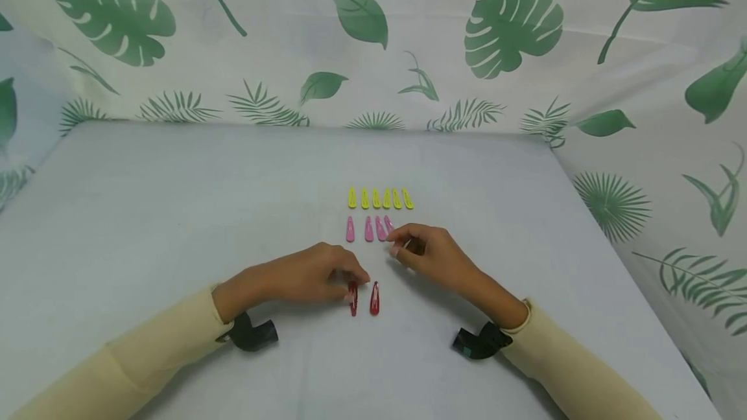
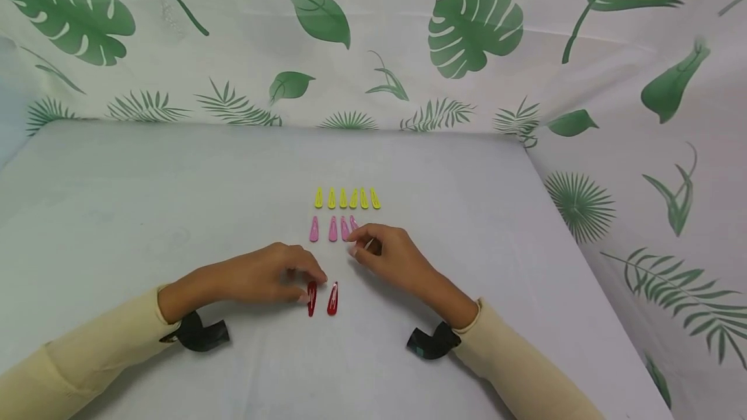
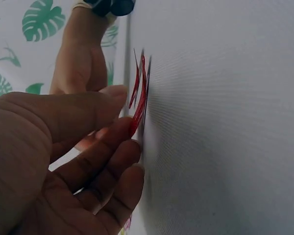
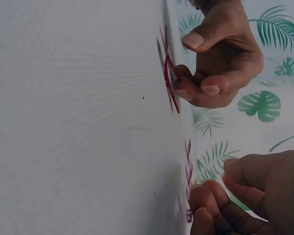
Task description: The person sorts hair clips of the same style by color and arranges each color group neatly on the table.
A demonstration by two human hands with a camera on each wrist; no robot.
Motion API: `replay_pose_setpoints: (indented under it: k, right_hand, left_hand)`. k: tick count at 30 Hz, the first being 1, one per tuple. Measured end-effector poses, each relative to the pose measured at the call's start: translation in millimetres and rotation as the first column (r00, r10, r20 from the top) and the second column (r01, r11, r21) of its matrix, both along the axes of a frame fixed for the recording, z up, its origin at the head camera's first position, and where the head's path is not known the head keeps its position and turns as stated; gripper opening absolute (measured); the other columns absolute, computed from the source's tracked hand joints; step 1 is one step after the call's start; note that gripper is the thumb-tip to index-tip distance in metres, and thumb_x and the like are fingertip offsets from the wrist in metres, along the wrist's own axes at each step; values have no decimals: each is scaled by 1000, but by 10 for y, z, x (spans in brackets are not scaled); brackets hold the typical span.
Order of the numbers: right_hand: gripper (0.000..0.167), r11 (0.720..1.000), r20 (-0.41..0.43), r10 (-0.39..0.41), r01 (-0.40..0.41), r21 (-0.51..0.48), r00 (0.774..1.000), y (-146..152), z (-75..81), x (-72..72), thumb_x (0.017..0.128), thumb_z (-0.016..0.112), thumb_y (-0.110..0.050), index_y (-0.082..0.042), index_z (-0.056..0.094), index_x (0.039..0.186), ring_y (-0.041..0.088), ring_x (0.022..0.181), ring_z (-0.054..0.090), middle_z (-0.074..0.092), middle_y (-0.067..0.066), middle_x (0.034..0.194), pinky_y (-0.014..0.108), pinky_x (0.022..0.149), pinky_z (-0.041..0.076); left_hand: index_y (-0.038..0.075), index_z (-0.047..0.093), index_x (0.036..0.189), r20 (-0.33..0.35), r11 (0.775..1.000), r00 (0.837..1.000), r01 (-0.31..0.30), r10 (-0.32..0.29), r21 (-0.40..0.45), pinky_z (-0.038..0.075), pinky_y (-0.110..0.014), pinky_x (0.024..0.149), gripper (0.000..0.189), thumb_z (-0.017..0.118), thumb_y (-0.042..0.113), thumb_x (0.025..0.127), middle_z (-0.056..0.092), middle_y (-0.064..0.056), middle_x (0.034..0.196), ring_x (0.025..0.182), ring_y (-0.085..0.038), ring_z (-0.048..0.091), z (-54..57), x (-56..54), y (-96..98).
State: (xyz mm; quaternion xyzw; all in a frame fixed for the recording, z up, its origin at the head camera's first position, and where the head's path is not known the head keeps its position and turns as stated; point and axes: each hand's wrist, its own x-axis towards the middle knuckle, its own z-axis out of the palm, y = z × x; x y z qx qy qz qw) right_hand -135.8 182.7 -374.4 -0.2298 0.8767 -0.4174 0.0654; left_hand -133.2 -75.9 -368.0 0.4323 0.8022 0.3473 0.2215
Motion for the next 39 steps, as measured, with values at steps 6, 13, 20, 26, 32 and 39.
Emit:
replay_pose_setpoints:
  k: [6,13,20,26,32,39]
  right_hand:
    - [16,1000,11,19,-19,1,1000,-23,11,38,90,68,-4,-3,70,105,13,64,57,65,-3,82,26,57,49]
    - [18,998,105,62,-63,13,993,-59,29,126,90,70,-8,-5,70,107,15,68,57,64,-3,85,25,61,48]
    - [22,993,111,115,-118,19,987,-113,29,219,87,74,-8,-7,70,108,12,76,57,64,-5,90,25,66,49]
    - [33,981,53,162,-166,99,985,-143,13,280,81,81,-12,-9,69,112,10,75,53,60,-5,92,24,67,47]
    - [37,964,21,177,-178,199,984,-185,27,315,77,84,-15,-14,70,111,11,79,48,52,-6,93,25,69,45]
    - [25,968,3,179,-176,178,984,-194,29,315,78,83,-15,-16,71,100,10,79,50,57,-9,92,24,70,45]
  left_hand:
    - [6,69,118,-39,1000,999,-5,5,-8,48,-24,84,35,77,10,84,64,7,99,90,-4,58,-42,31,2]
    - [3,72,110,-39,999,999,-21,20,-29,48,-21,74,25,75,6,85,61,8,87,79,-4,55,-66,83,52]
    - [7,75,95,-13,999,999,-43,43,0,49,-22,73,10,70,2,88,62,8,83,76,-4,55,-37,119,40]
    - [10,72,109,-30,986,987,-154,156,60,48,-25,73,20,66,3,91,64,7,92,79,-9,54,-43,103,-14]
    - [9,73,107,9,962,974,-227,228,150,49,-26,73,17,66,6,92,67,6,95,80,-9,57,-53,50,-33]
    - [3,72,100,52,936,959,-284,280,207,51,-27,74,10,69,6,91,67,4,82,72,-6,61,-39,8,-22]
